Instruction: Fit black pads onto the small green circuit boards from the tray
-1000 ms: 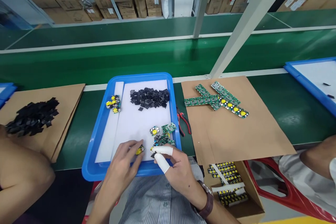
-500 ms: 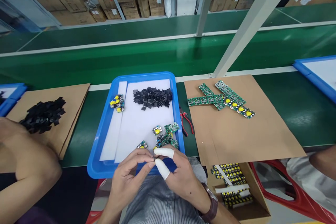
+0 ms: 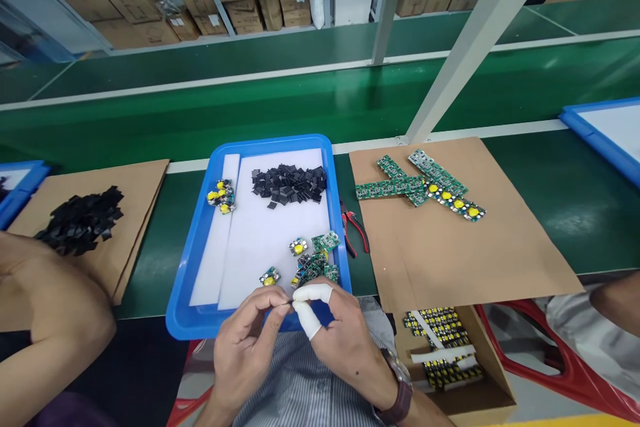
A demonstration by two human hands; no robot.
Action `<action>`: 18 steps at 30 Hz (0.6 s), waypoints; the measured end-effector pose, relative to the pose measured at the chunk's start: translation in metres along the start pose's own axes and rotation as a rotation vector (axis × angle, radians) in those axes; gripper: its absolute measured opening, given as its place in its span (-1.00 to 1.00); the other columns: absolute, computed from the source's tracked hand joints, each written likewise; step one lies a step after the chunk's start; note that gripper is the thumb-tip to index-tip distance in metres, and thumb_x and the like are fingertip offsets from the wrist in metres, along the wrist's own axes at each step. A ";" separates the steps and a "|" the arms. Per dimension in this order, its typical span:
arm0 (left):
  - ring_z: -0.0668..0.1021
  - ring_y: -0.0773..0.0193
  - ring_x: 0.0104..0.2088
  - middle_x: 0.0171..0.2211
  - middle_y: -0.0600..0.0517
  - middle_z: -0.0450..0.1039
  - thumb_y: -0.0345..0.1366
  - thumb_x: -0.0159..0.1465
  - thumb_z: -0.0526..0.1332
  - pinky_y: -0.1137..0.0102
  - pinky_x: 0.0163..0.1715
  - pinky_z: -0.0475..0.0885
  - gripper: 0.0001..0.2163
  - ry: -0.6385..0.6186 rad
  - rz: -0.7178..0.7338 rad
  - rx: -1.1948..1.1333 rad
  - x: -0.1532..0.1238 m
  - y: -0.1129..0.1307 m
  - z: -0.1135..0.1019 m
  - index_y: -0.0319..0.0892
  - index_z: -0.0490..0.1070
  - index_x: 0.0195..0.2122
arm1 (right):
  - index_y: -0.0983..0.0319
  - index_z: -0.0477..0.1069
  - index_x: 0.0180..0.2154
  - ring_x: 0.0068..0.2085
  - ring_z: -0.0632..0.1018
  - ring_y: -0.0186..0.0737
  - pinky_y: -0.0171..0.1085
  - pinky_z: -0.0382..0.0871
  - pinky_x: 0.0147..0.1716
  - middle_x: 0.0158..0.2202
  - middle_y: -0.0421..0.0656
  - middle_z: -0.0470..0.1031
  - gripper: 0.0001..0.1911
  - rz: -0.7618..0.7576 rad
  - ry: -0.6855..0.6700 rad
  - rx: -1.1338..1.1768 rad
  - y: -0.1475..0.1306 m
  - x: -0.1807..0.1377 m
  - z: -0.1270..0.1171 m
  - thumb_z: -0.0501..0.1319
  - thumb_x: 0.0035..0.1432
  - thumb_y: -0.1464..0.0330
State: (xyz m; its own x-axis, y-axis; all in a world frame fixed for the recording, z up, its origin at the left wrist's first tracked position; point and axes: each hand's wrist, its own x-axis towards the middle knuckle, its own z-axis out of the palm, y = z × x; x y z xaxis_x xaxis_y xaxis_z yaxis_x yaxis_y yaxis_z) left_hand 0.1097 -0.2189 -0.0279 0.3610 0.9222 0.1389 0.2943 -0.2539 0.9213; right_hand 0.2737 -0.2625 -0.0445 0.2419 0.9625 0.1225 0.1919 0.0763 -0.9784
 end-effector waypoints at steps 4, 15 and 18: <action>0.63 0.28 -0.17 -0.19 0.05 0.59 -0.50 0.34 0.27 0.44 -0.11 0.53 -0.81 -0.025 0.062 0.032 -0.003 -0.002 -0.001 -0.06 0.50 -0.12 | 0.09 0.57 -0.07 -0.14 0.65 -0.21 -0.27 0.53 -0.11 -0.13 -0.16 0.66 -0.69 -0.032 -0.045 0.000 0.001 0.000 -0.006 0.27 0.23 0.55; 0.61 0.32 -0.13 -0.18 0.08 0.55 -0.48 0.37 0.25 0.46 -0.05 0.53 -0.78 -0.103 -0.092 -0.084 -0.007 -0.002 -0.011 -0.03 0.38 -0.04 | 0.06 0.57 -0.04 -0.15 0.64 -0.24 -0.30 0.53 -0.14 -0.13 -0.18 0.65 -0.68 -0.055 -0.102 0.008 -0.001 -0.002 -0.007 0.26 0.27 0.53; 0.61 0.31 -0.11 -0.17 0.07 0.55 -0.49 0.37 0.25 0.45 -0.04 0.54 -0.77 -0.112 -0.081 -0.102 -0.011 -0.005 -0.009 -0.03 0.40 -0.04 | 0.06 0.55 -0.01 -0.13 0.63 -0.22 -0.28 0.52 -0.12 -0.12 -0.18 0.64 -0.63 -0.108 -0.096 -0.011 0.002 -0.004 -0.005 0.26 0.24 0.57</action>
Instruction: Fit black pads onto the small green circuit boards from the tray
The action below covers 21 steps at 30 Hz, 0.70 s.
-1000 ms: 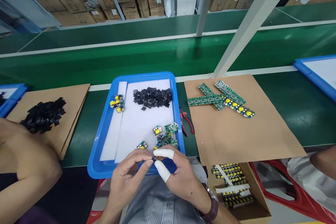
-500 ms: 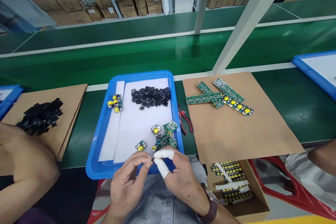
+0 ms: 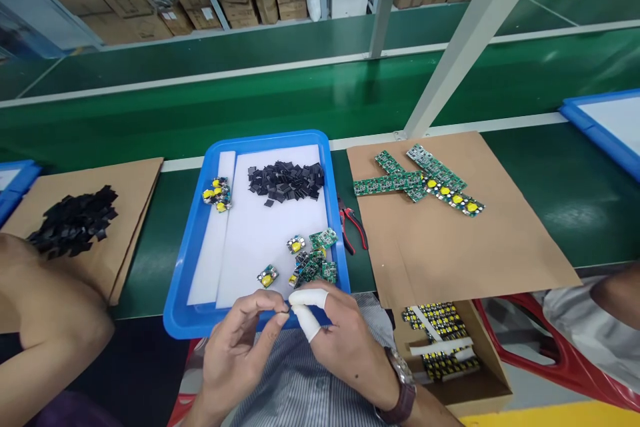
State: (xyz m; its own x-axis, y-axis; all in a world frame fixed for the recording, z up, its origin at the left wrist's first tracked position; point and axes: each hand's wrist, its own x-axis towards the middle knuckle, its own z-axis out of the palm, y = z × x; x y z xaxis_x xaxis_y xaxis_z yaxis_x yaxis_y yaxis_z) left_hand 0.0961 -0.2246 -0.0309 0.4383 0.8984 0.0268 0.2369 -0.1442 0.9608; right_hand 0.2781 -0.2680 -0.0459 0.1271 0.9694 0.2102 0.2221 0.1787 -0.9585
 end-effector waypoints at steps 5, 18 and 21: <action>0.63 0.34 -0.18 -0.22 0.08 0.58 -0.46 0.36 0.28 0.51 -0.13 0.55 -0.82 0.014 -0.026 -0.052 0.007 -0.002 0.000 -0.05 0.46 -0.09 | 0.08 0.57 -0.11 -0.22 0.63 -0.26 -0.32 0.51 -0.20 -0.22 -0.20 0.64 -0.67 -0.007 0.050 0.055 0.002 0.005 0.006 0.26 0.21 0.58; 0.68 0.32 -0.29 -0.30 0.08 0.62 -0.48 0.27 0.31 0.48 -0.21 0.60 -0.84 -0.064 -0.082 0.047 0.011 0.011 -0.015 -0.11 0.51 -0.18 | 0.16 0.52 -0.26 -0.33 0.58 -0.26 -0.30 0.47 -0.30 -0.33 -0.20 0.58 -0.76 0.112 -0.132 0.136 -0.002 0.013 -0.003 0.21 0.09 0.58; 0.67 0.33 -0.32 -0.34 0.11 0.60 -0.50 0.24 0.32 0.48 -0.24 0.60 -0.82 0.003 -0.051 0.116 0.009 0.010 -0.011 -0.10 0.47 -0.19 | 0.16 0.51 -0.28 -0.35 0.57 -0.26 -0.30 0.46 -0.32 -0.38 -0.22 0.55 -0.78 0.095 -0.111 0.109 0.001 0.011 0.001 0.21 0.09 0.57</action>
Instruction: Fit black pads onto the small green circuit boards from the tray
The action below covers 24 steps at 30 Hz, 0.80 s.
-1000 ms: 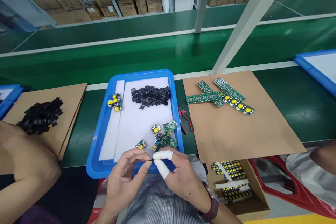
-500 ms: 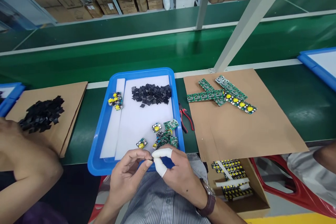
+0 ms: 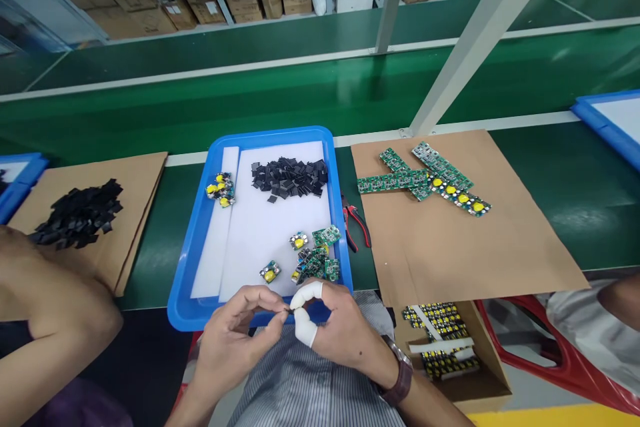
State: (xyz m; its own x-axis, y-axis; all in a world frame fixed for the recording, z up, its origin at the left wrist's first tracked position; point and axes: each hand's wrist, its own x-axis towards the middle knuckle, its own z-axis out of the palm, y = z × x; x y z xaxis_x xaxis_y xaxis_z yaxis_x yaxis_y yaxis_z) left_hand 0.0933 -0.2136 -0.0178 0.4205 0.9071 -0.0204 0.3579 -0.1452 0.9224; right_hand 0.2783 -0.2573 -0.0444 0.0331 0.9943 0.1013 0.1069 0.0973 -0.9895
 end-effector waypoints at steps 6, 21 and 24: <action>0.66 0.30 -0.27 -0.30 0.07 0.57 -0.60 0.23 0.29 0.42 -0.20 0.58 -0.73 0.129 0.280 0.139 -0.009 -0.010 0.018 -0.10 0.41 -0.16 | 0.14 0.53 -0.24 -0.33 0.58 -0.28 -0.32 0.46 -0.31 -0.32 -0.21 0.59 -0.74 -0.048 0.071 -0.065 0.003 -0.001 0.006 0.22 0.09 0.58; 0.73 0.18 -0.32 -0.33 0.03 0.72 -0.43 0.17 0.48 0.33 -0.23 0.68 -0.84 -0.015 0.015 -0.153 0.003 -0.012 -0.004 -0.07 0.68 -0.24 | 0.07 0.62 -0.10 -0.26 0.62 -0.25 -0.28 0.51 -0.23 -0.23 -0.20 0.66 -0.76 -0.024 0.030 0.019 0.001 -0.006 -0.003 0.31 0.28 0.48; 0.73 0.20 -0.28 -0.28 0.06 0.72 -0.50 0.19 0.45 0.31 -0.19 0.67 -0.76 0.003 0.134 -0.147 0.000 -0.018 0.001 -0.02 0.68 -0.18 | 0.07 0.62 -0.10 -0.27 0.62 -0.24 -0.28 0.51 -0.24 -0.24 -0.20 0.66 -0.77 -0.028 0.051 -0.033 0.000 -0.007 0.000 0.31 0.28 0.48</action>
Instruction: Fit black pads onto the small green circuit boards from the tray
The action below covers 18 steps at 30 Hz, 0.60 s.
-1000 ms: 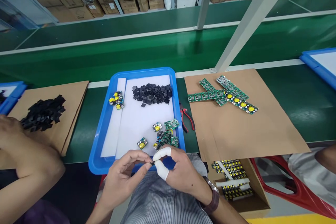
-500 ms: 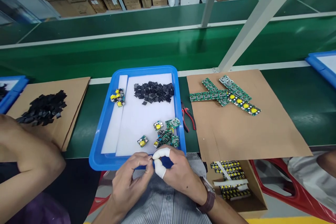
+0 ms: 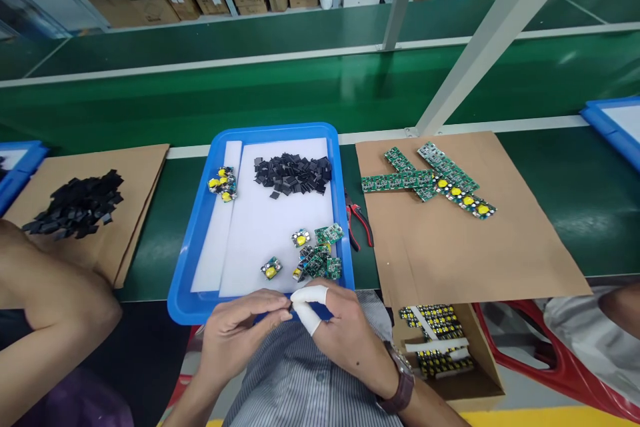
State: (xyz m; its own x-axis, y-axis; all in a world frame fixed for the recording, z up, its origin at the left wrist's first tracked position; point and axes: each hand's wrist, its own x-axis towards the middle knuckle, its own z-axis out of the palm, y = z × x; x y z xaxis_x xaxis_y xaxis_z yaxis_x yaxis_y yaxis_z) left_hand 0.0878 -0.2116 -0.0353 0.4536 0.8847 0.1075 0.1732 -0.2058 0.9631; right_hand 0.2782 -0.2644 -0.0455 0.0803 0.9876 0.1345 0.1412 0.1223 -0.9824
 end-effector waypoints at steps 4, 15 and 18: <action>0.72 0.25 -0.24 -0.25 0.10 0.72 -0.57 0.22 0.40 0.36 -0.15 0.65 -0.68 0.010 0.060 0.044 -0.003 -0.003 0.003 0.02 0.65 -0.12 | 0.08 0.60 -0.09 -0.25 0.62 -0.23 -0.27 0.50 -0.23 -0.22 -0.18 0.65 -0.76 -0.016 -0.005 -0.055 0.005 -0.004 0.002 0.29 0.29 0.49; 0.68 0.25 -0.29 -0.30 0.02 0.67 -0.44 0.27 0.38 0.39 -0.25 0.60 -0.89 -0.018 -0.095 0.038 0.004 -0.005 0.000 -0.09 0.63 -0.22 | 0.09 0.62 -0.09 -0.17 0.68 -0.17 -0.23 0.58 -0.16 -0.18 -0.15 0.69 -0.80 0.068 0.023 -0.073 0.012 -0.005 0.002 0.31 0.29 0.43; 0.66 0.24 -0.29 -0.32 0.00 0.65 -0.42 0.27 0.38 0.37 -0.26 0.59 -0.94 -0.011 -0.123 -0.029 0.006 -0.003 -0.001 -0.11 0.61 -0.29 | 0.09 0.61 -0.06 -0.11 0.68 -0.16 -0.20 0.60 -0.09 -0.12 -0.13 0.69 -0.77 0.082 0.063 -0.057 0.013 -0.008 0.001 0.31 0.27 0.43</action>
State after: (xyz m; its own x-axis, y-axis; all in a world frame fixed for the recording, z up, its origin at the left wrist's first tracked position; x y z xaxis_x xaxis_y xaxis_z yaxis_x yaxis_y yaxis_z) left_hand 0.0886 -0.2056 -0.0369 0.4401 0.8978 -0.0150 0.2029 -0.0832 0.9756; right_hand 0.2781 -0.2702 -0.0591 0.1556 0.9858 0.0633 0.1869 0.0336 -0.9818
